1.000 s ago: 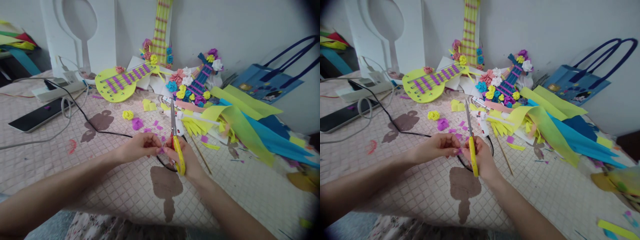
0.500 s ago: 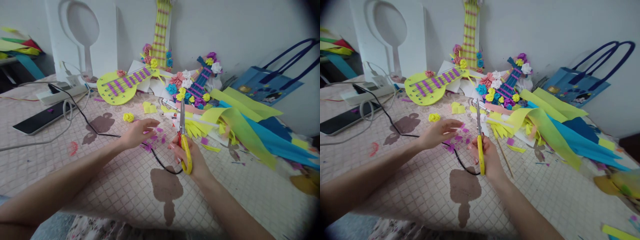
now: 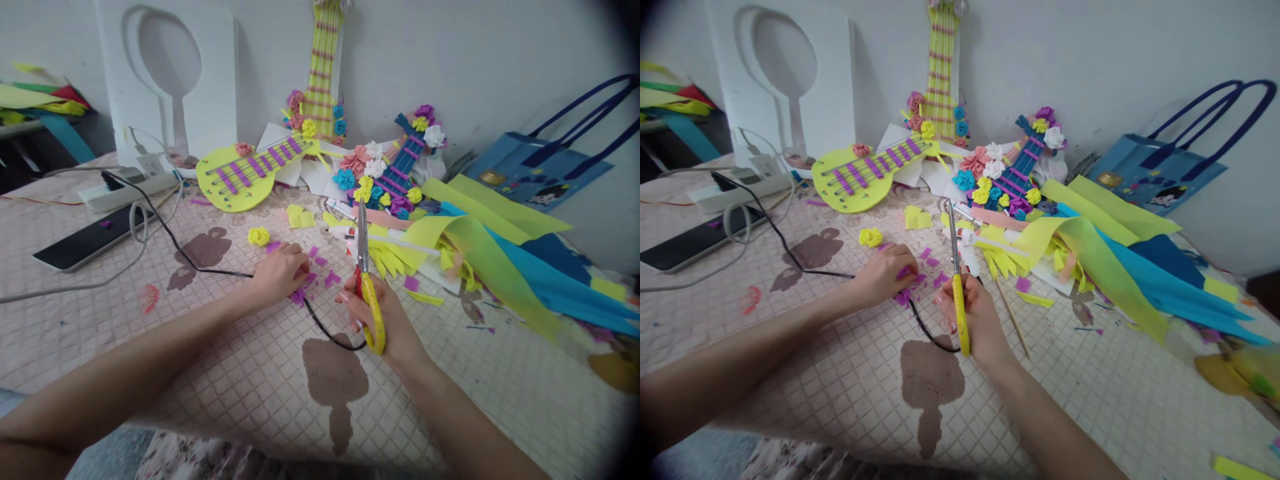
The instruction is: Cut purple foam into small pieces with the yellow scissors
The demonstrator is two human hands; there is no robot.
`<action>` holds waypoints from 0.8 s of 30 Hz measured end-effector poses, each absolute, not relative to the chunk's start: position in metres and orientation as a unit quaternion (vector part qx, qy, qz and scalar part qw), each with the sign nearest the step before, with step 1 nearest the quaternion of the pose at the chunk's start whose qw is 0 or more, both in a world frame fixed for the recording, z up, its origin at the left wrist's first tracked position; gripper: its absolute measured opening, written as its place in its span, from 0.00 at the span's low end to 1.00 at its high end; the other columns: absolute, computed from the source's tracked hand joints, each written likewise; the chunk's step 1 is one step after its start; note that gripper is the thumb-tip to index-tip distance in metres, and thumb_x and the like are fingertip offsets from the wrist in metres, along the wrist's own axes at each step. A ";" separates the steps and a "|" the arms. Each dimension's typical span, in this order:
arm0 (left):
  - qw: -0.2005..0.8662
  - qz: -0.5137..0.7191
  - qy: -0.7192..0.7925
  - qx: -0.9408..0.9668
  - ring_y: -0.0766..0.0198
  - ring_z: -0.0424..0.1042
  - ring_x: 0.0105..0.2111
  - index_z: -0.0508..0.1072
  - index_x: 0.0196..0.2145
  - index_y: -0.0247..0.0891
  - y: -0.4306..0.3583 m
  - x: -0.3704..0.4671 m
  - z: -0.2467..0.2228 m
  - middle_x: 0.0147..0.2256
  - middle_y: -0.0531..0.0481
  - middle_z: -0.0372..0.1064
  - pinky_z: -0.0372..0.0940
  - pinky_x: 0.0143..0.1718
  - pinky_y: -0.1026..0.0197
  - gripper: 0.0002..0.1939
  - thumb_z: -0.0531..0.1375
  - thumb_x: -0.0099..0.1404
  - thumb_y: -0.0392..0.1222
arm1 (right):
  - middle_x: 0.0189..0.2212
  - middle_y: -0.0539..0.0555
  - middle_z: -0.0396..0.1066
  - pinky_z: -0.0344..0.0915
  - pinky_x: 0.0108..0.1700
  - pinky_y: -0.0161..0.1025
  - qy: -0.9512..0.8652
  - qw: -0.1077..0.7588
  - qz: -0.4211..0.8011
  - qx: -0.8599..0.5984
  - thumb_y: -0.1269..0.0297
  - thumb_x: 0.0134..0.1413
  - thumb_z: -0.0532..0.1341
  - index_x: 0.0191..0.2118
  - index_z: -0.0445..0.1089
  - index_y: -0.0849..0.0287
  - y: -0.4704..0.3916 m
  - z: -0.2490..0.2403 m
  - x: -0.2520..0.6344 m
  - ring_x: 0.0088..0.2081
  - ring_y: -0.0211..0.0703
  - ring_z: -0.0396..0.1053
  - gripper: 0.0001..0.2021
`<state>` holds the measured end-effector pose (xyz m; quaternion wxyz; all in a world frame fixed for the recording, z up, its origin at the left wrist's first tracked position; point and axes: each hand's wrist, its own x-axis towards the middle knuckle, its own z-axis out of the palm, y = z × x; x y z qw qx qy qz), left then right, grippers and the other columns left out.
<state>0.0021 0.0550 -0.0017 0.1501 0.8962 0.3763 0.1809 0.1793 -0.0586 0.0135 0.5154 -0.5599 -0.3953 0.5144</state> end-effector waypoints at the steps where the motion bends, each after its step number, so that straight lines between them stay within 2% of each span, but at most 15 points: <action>1: 0.150 0.187 0.376 0.895 0.56 0.70 0.38 0.74 0.29 0.35 0.055 0.002 -0.001 0.35 0.44 0.71 0.65 0.43 0.54 0.04 0.59 0.59 0.30 | 0.24 0.43 0.66 0.58 0.17 0.31 -0.394 0.514 0.514 -0.562 0.57 0.40 0.71 0.32 0.64 0.56 -0.059 0.014 0.179 0.15 0.29 0.55 0.18; 5: 0.212 0.271 0.377 0.860 0.62 0.69 0.32 0.72 0.28 0.34 0.051 -0.002 0.010 0.29 0.48 0.71 0.65 0.38 0.58 0.05 0.58 0.59 0.29 | 0.25 0.44 0.66 0.58 0.17 0.32 -0.391 0.512 0.512 -0.568 0.56 0.40 0.72 0.33 0.64 0.56 -0.059 0.014 0.179 0.16 0.29 0.55 0.18; 8: 0.348 0.292 0.379 0.807 0.67 0.66 0.25 0.72 0.29 0.34 0.042 -0.003 0.019 0.25 0.52 0.69 0.63 0.29 0.64 0.03 0.59 0.60 0.34 | 0.24 0.43 0.63 0.58 0.18 0.32 -0.392 0.523 0.498 -0.570 0.57 0.38 0.73 0.33 0.64 0.55 -0.057 0.012 0.179 0.17 0.30 0.56 0.19; 10: 0.419 0.288 0.372 0.776 0.69 0.65 0.23 0.72 0.29 0.34 0.034 -0.002 0.022 0.24 0.52 0.69 0.62 0.26 0.65 0.05 0.60 0.61 0.37 | 0.24 0.43 0.63 0.58 0.18 0.32 -0.396 0.529 0.490 -0.569 0.57 0.36 0.74 0.32 0.64 0.55 -0.056 0.013 0.178 0.18 0.32 0.56 0.20; 17: 0.536 0.270 0.317 0.734 0.71 0.63 0.24 0.71 0.29 0.34 0.016 0.005 0.017 0.23 0.54 0.66 0.59 0.25 0.67 0.05 0.61 0.59 0.39 | 0.21 0.42 0.60 0.56 0.20 0.33 -0.412 0.505 0.508 -0.563 0.57 0.39 0.71 0.31 0.63 0.55 -0.054 0.012 0.176 0.18 0.32 0.55 0.17; 21: 0.619 0.261 0.289 0.682 0.71 0.66 0.25 0.71 0.32 0.33 0.015 0.006 0.015 0.25 0.53 0.68 0.63 0.27 0.67 0.06 0.60 0.61 0.39 | 0.20 0.42 0.61 0.55 0.19 0.32 -0.408 0.505 0.512 -0.563 0.59 0.38 0.70 0.31 0.63 0.55 -0.054 0.009 0.175 0.18 0.31 0.55 0.17; 24: 0.626 0.274 0.292 0.669 0.69 0.70 0.27 0.70 0.36 0.33 0.019 0.003 0.015 0.27 0.51 0.71 0.66 0.29 0.66 0.06 0.59 0.62 0.38 | 0.21 0.42 0.61 0.55 0.19 0.32 -0.400 0.502 0.513 -0.569 0.61 0.40 0.69 0.32 0.63 0.55 -0.054 0.010 0.176 0.17 0.31 0.55 0.15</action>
